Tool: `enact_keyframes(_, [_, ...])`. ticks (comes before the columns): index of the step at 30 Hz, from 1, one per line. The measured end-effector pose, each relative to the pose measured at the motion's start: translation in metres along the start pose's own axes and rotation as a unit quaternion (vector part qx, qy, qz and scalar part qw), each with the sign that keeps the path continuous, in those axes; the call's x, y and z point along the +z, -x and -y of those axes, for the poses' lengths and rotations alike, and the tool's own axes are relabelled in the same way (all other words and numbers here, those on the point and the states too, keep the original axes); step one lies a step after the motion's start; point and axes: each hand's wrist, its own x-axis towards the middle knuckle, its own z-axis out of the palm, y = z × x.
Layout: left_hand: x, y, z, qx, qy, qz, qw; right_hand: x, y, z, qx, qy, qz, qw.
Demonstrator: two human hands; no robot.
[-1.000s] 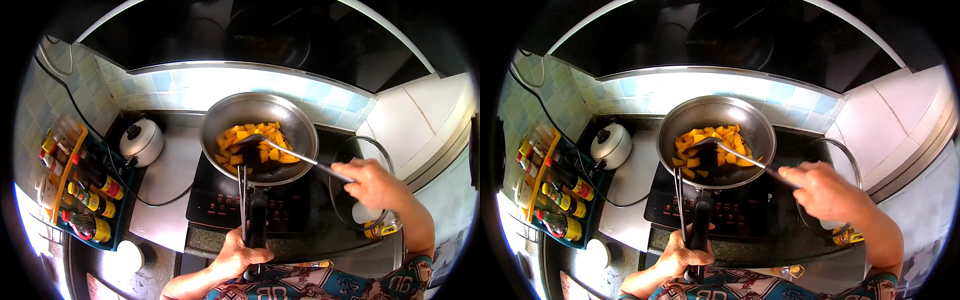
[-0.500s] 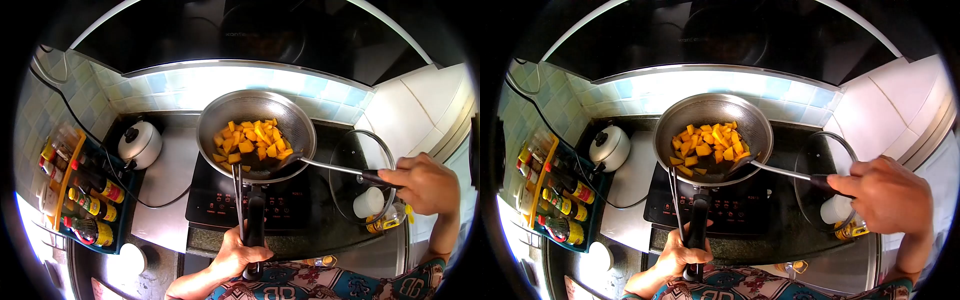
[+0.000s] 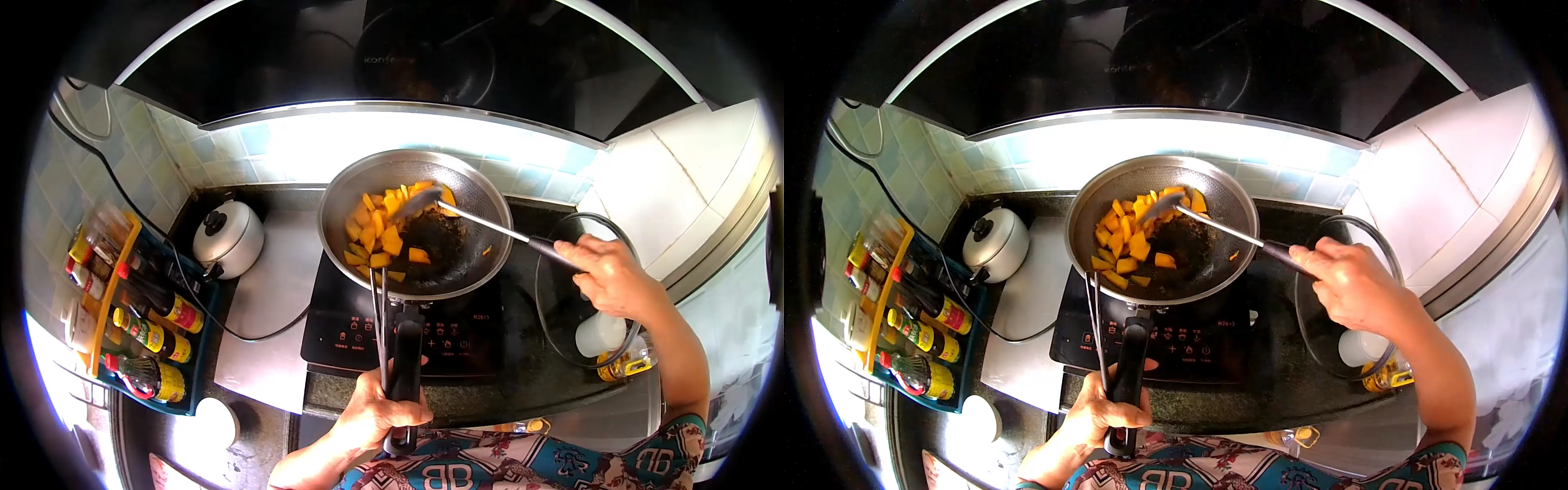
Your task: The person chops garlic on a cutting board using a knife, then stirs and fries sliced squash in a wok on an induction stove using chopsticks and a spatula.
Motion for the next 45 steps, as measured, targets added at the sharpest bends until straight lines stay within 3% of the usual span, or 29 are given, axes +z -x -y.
enact_keyframes(8, [0.0, 0.001, 0.002, 0.003, -0.002, -0.005, 1.0, 0.025, -0.032, -0.008, 0.068, -0.05, -0.026, 0.996])
enact_keyframes(10, [0.002, 0.001, 0.001, 0.008, 0.008, -0.009, 1.0, 0.041, -0.048, -0.017, 0.074, 0.009, 0.003, 0.997])
enact_keyframes(16, [0.003, 0.001, 0.002, 0.014, -0.007, -0.028, 0.999, 0.025, -0.043, -0.007, 0.029, -0.04, 0.124, 0.991])
enact_keyframes(18, [0.003, 0.001, 0.002, 0.011, -0.006, -0.027, 1.0, 0.001, -0.032, 0.003, 0.059, -0.148, 0.097, 0.982])
enact_keyframes(20, [0.002, 0.002, 0.004, 0.008, -0.004, -0.027, 1.0, -0.019, -0.026, 0.019, 0.187, -0.16, 0.124, 0.961])
enact_keyframes(21, [0.002, 0.001, 0.004, 0.012, -0.003, -0.025, 1.0, -0.009, -0.02, 0.013, 0.187, -0.159, 0.125, 0.961])
enact_keyframes(23, [0.002, 0.0, 0.004, 0.015, -0.002, -0.021, 1.0, 0.021, -0.004, -0.007, 0.05, -0.116, -0.043, 0.991])
enact_keyframes(24, [0.003, 0.0, 0.004, 0.02, -0.002, -0.023, 1.0, 0.024, -0.005, -0.003, 0.102, -0.093, -0.018, 0.99])
enact_keyframes(27, [0.004, 0.0, 0.002, 0.023, -0.012, -0.024, 0.999, 0.055, -0.01, -0.015, 0.061, -0.038, -0.041, 0.997])
enact_keyframes(30, [0.002, -0.001, 0.003, 0.023, -0.023, -0.025, 0.999, 0.065, -0.015, -0.014, 0.086, 0.033, 0.032, 0.995])
enact_keyframes(33, [0.005, 0.001, 0.0, 0.019, -0.017, -0.033, 0.999, 0.062, -0.011, -0.008, 0.133, 0.031, 0.022, 0.99])
enact_keyframes(34, [0.006, 0.001, -0.001, 0.015, -0.023, -0.038, 0.999, 0.07, -0.005, -0.009, 0.039, 0.107, -0.094, 0.989])
enact_keyframes(37, [0.006, -0.001, 0.0, 0.018, -0.008, -0.037, 0.999, 0.066, -0.002, 0.018, -0.082, 0.108, -0.223, 0.965])
enact_keyframes(40, [0.003, -0.002, 0.0, 0.013, -0.037, -0.039, 0.998, 0.09, 0.016, 0.035, -0.12, 0.016, -0.192, 0.974])
enact_keyframes(44, [0.005, 0.0, 0.0, 0.018, -0.058, -0.057, 0.997, 0.127, 0.036, 0.038, -0.085, -0.119, -0.095, 0.985])
enact_keyframes(45, [0.013, -0.001, -0.001, 0.033, -0.072, -0.107, 0.991, 0.131, 0.039, 0.04, -0.076, -0.142, -0.088, 0.983])
